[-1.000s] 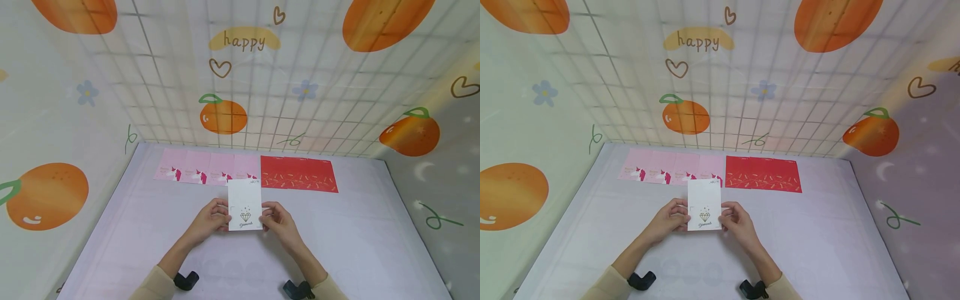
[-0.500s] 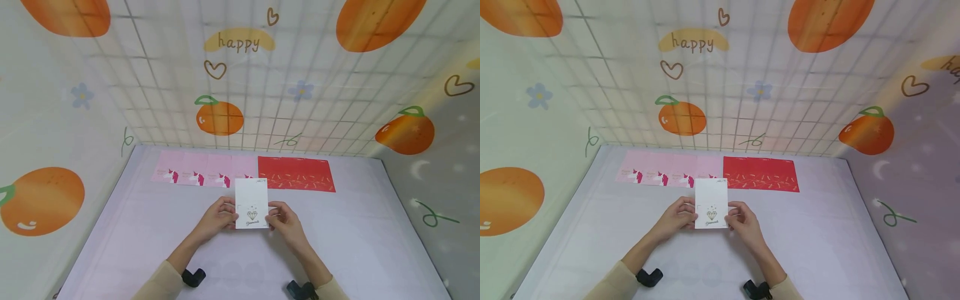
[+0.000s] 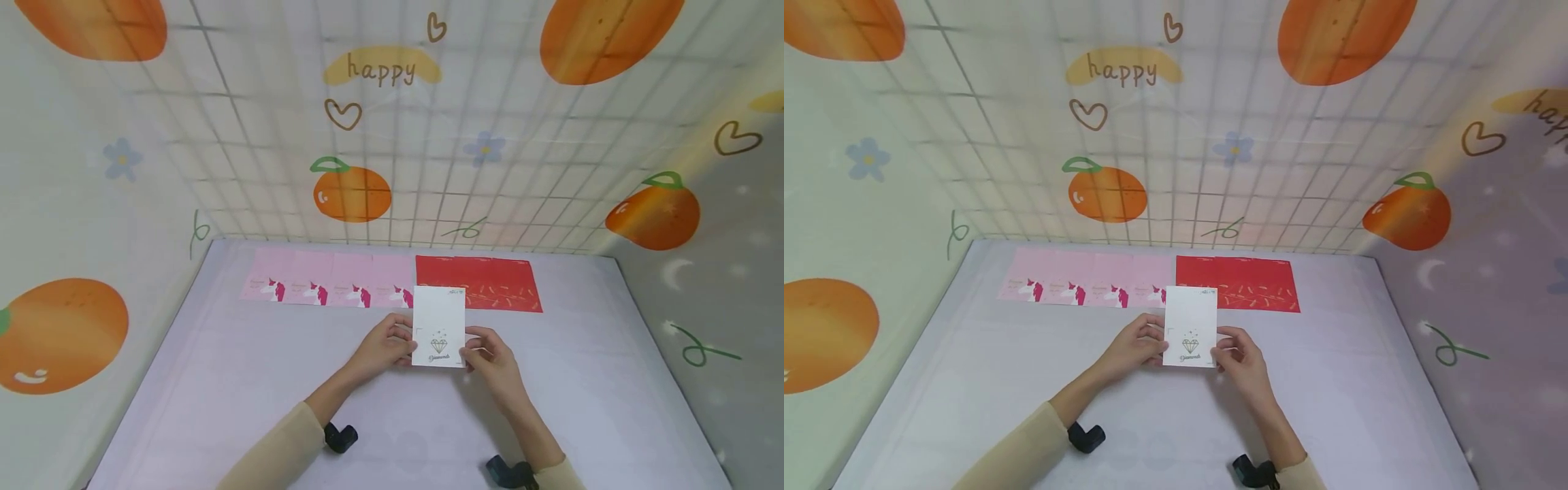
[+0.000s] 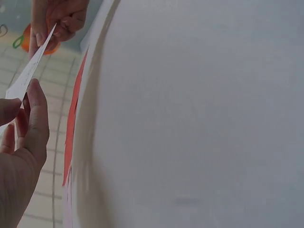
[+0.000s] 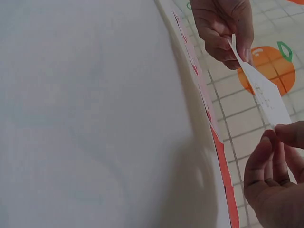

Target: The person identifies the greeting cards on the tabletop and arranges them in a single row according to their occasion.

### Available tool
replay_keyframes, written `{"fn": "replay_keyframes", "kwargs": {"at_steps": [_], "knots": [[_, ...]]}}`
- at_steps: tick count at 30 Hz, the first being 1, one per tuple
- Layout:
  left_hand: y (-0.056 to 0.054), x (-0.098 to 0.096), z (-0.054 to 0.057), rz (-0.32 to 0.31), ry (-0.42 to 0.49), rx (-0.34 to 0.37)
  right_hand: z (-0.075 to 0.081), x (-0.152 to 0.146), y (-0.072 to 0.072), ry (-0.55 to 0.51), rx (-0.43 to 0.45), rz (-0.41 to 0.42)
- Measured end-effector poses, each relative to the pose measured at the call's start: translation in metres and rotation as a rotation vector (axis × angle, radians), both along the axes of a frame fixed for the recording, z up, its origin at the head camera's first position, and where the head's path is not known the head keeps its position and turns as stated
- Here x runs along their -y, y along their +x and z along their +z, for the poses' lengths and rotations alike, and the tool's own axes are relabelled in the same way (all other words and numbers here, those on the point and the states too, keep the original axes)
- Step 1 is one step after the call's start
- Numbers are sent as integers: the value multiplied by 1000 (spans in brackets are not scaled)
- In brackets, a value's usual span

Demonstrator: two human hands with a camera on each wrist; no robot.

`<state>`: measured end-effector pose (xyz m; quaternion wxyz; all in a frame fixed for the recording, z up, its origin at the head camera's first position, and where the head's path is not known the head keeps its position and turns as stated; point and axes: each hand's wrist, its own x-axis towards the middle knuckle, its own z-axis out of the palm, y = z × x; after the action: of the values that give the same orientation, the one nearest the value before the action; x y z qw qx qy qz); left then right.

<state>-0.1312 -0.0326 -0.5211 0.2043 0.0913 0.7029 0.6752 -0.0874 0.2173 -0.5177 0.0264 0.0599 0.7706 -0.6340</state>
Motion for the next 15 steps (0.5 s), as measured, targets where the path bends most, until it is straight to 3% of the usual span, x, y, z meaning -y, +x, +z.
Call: {"fn": "replay_keyframes", "kwargs": {"at_steps": [10,15], "knots": [[-10,-29,-5,-13,-1,6,-2,-24,1,36,-10,-31],[-13,-44,-7,-24,0,27,-2,-37,2,59,32,-57]]}}
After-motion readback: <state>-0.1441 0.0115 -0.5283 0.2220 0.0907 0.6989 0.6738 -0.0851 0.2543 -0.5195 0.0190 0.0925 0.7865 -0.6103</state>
